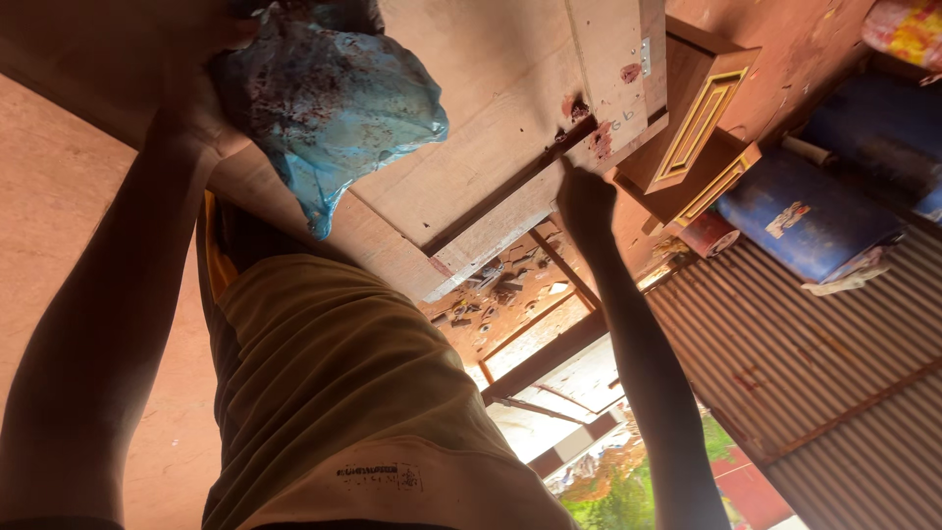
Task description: The person applies a reddish-brown wood filler to the edges and seams of a large wooden panel using their fingers. They smooth the filler along the joints and corners, occasionally picking up more material from a plastic bag.
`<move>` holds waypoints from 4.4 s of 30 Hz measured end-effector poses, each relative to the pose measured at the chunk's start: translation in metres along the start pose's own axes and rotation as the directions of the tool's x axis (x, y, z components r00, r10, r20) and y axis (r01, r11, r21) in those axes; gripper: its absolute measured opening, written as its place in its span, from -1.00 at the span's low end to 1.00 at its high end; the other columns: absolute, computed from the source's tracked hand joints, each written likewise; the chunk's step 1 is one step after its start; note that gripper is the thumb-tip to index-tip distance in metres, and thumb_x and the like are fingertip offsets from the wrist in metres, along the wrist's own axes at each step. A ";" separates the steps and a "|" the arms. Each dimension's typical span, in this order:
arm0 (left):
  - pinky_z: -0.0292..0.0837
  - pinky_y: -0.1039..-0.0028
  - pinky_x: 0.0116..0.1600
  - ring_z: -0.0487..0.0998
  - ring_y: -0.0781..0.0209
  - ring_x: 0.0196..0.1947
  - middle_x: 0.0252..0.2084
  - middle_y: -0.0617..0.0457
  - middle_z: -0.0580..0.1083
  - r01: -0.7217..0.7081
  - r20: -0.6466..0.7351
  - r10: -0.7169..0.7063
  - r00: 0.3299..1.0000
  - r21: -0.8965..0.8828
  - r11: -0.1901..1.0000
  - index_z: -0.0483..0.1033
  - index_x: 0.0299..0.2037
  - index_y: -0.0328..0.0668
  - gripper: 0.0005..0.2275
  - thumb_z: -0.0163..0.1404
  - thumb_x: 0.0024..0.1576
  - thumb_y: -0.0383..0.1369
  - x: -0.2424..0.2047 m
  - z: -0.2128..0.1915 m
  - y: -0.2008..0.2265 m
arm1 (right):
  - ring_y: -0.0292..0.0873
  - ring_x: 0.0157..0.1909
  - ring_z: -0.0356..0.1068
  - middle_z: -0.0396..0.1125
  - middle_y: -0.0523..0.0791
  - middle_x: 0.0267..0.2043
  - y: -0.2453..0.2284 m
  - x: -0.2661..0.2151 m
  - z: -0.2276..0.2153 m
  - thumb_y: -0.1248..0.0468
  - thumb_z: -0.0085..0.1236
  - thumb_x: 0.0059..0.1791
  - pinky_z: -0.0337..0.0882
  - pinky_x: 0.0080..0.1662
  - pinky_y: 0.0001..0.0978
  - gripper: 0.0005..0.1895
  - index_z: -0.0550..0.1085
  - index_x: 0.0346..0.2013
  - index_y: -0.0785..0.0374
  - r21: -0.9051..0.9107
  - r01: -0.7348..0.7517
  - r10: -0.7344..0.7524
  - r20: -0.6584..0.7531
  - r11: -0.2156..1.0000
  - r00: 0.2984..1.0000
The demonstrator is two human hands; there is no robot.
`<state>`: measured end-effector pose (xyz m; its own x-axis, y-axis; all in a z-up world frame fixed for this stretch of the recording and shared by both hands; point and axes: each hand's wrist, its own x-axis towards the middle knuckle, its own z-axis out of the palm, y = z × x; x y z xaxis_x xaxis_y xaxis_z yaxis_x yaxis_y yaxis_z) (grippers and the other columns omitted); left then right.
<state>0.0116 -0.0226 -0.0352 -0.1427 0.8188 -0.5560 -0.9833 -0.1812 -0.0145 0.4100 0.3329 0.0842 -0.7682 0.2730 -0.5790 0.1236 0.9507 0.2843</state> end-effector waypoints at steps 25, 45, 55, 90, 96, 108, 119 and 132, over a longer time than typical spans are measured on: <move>0.50 0.25 0.26 0.54 0.12 0.14 0.09 0.04 0.50 -0.001 -0.026 0.002 1.000 0.027 1.000 0.46 0.21 -0.25 -0.67 0.15 0.31 -0.30 0.001 -0.004 -0.003 | 0.03 -0.50 0.38 0.32 -0.07 -0.64 -0.080 -0.035 0.027 0.16 -0.06 0.17 0.39 -0.35 -0.02 -0.36 0.10 0.54 0.19 0.531 -0.334 0.234 0.248 0.779 0.940; 0.51 0.16 0.33 0.55 0.07 0.18 0.11 0.01 0.52 -0.004 -0.039 0.005 0.999 0.040 0.999 0.48 0.15 -0.23 -0.61 0.09 0.19 -0.20 0.004 -0.003 -0.006 | -0.15 -0.58 0.39 0.39 -0.06 -0.59 0.041 0.020 -0.005 0.24 -0.04 0.18 0.45 -0.44 -0.30 -0.24 -0.15 0.59 -0.14 0.550 -0.450 0.230 0.423 0.703 0.876; 0.50 0.10 0.34 0.53 0.02 0.21 0.15 -0.03 0.50 0.011 -0.036 -0.010 0.999 0.023 1.000 0.45 0.19 -0.23 -0.54 0.05 0.17 -0.11 -0.002 -0.002 -0.002 | -0.19 -0.62 0.34 0.35 0.12 -0.55 -0.068 -0.011 0.010 0.40 -0.13 0.13 0.39 -0.50 -0.40 -0.13 -0.35 0.58 -0.07 0.646 -0.731 0.268 0.680 0.221 0.682; 0.44 -0.11 0.41 0.47 -0.14 0.32 0.28 -0.18 0.43 0.025 0.012 -0.025 1.000 0.004 1.000 0.35 0.32 -0.22 -0.27 -0.10 0.08 0.18 -0.012 -0.015 -0.010 | -0.34 -0.68 0.18 0.18 -0.16 -0.65 -0.125 -0.035 0.003 0.32 -0.07 0.10 0.24 -0.63 -0.47 -0.05 -0.44 0.58 -0.01 0.718 -0.608 0.190 0.580 0.340 0.792; 0.43 -0.14 0.42 0.45 -0.16 0.34 0.31 -0.20 0.41 0.033 0.038 -0.032 0.999 -0.018 0.999 0.33 0.34 -0.22 -0.23 -0.13 0.07 0.23 -0.007 -0.016 -0.007 | -0.11 -0.63 0.31 0.32 -0.03 -0.62 -0.207 -0.078 -0.007 0.17 0.02 0.12 0.33 -0.58 -0.32 -0.07 -0.37 0.56 0.21 0.568 -0.526 0.197 0.539 0.633 0.819; 0.40 -0.21 0.44 0.43 -0.22 0.38 0.35 -0.25 0.39 0.127 0.174 -0.127 0.976 0.012 0.992 0.29 0.39 -0.21 -0.13 -0.18 0.04 0.33 -0.008 0.062 -0.024 | -0.07 -0.43 0.43 0.46 0.02 -0.32 -0.229 0.060 -0.171 0.34 0.15 0.10 0.41 -0.33 -0.20 -0.72 0.45 0.13 0.22 0.722 0.106 0.293 -0.405 0.684 0.866; 0.30 -0.33 0.48 0.33 -0.32 0.47 0.44 -0.31 0.29 0.170 0.201 -0.170 0.965 0.013 0.985 0.18 0.47 -0.19 -0.09 -0.20 0.05 0.36 -0.022 0.080 -0.070 | -0.07 -0.37 0.52 0.49 -0.02 -0.40 -0.253 0.064 -0.165 0.24 0.35 -0.16 0.46 -0.35 -0.19 -0.71 0.51 -0.24 0.31 0.955 -0.242 0.385 0.162 0.170 0.909; 0.47 0.03 0.37 0.49 -0.02 0.27 0.23 -0.13 0.49 -0.048 0.013 0.048 0.999 0.016 0.999 0.42 0.28 -0.33 -0.26 -0.06 0.13 0.21 -0.002 -0.019 -0.074 | -0.34 -0.73 0.14 0.56 -0.24 -0.03 -0.190 -0.025 -0.072 0.26 0.03 0.18 0.15 -0.64 -0.44 -0.75 0.59 0.11 0.07 0.954 -0.291 0.664 0.171 0.073 0.727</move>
<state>0.0865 -0.0214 -0.0491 -0.1912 0.8160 -0.5455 -0.9770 -0.2119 0.0254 0.3601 0.1349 0.0995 -0.3693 0.8555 -0.3631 0.8316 0.1297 -0.5400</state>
